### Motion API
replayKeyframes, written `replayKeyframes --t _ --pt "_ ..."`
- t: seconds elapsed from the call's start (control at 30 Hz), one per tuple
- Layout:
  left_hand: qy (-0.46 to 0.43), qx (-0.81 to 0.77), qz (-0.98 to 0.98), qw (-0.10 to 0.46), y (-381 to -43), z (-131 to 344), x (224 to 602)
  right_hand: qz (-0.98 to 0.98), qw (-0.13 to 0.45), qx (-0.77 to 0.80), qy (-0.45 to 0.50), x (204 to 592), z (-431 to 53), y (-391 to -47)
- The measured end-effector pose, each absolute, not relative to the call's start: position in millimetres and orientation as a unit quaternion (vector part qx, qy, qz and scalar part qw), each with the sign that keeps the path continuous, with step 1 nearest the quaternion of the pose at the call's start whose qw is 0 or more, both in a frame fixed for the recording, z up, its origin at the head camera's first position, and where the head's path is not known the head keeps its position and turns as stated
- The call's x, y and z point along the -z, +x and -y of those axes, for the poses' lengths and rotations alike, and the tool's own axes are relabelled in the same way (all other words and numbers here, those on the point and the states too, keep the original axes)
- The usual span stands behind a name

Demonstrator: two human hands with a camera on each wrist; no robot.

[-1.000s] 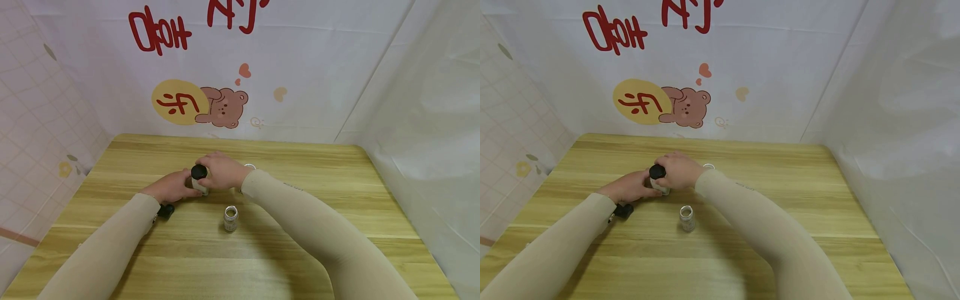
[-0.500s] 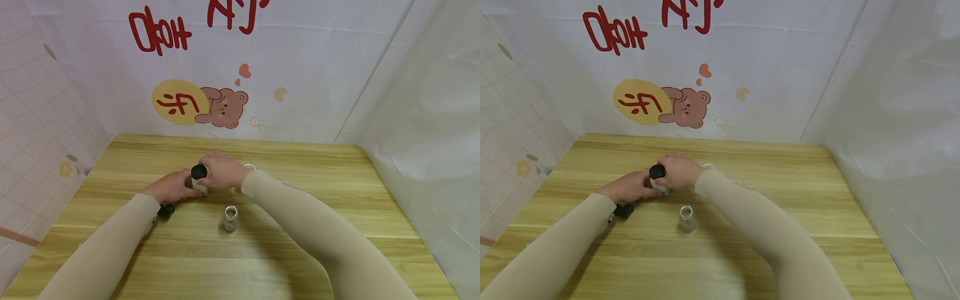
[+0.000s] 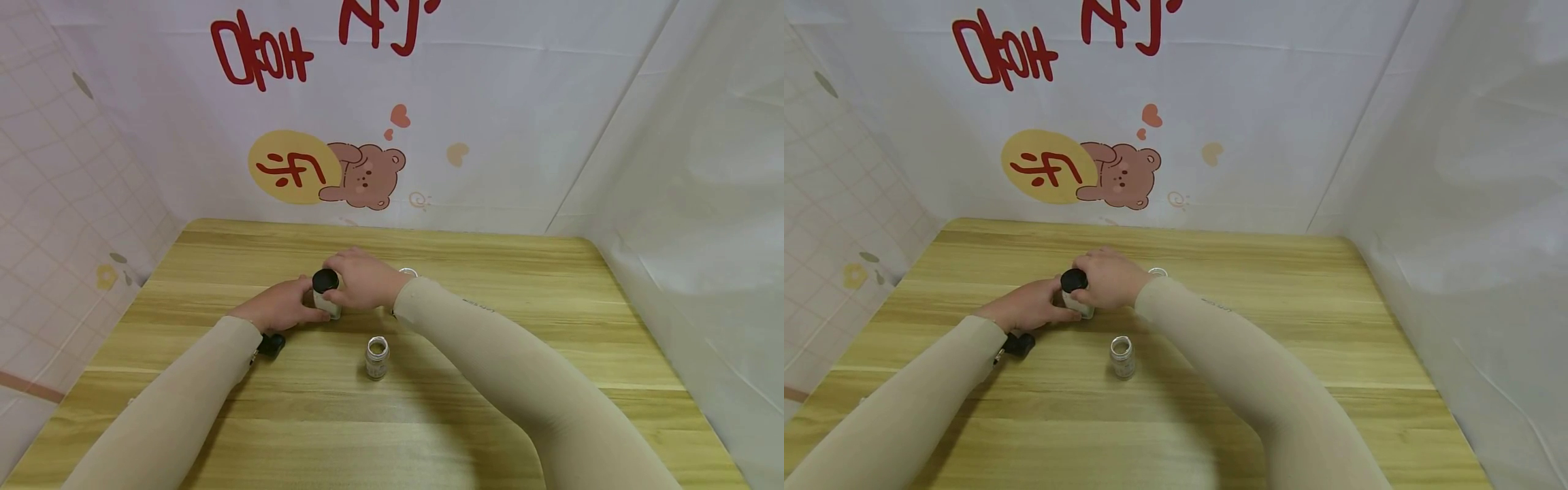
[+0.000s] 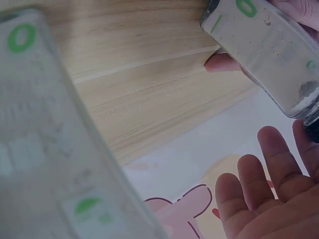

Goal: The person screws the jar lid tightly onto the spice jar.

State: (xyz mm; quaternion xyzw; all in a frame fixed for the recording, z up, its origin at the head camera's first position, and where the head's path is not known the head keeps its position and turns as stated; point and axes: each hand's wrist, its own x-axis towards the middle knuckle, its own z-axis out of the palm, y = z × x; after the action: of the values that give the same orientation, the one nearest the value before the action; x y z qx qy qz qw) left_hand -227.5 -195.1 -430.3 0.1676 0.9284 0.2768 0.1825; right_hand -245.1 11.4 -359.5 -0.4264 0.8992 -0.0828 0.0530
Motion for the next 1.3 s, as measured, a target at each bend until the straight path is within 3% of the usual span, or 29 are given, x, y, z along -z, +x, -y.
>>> replayKeyframes --t 1.3 --pt "0.167 -0.276 -0.929 0.181 -226.3 195.1 428.6 -0.897 0.056 0.09 -0.429 360.7 -12.3 -245.3"
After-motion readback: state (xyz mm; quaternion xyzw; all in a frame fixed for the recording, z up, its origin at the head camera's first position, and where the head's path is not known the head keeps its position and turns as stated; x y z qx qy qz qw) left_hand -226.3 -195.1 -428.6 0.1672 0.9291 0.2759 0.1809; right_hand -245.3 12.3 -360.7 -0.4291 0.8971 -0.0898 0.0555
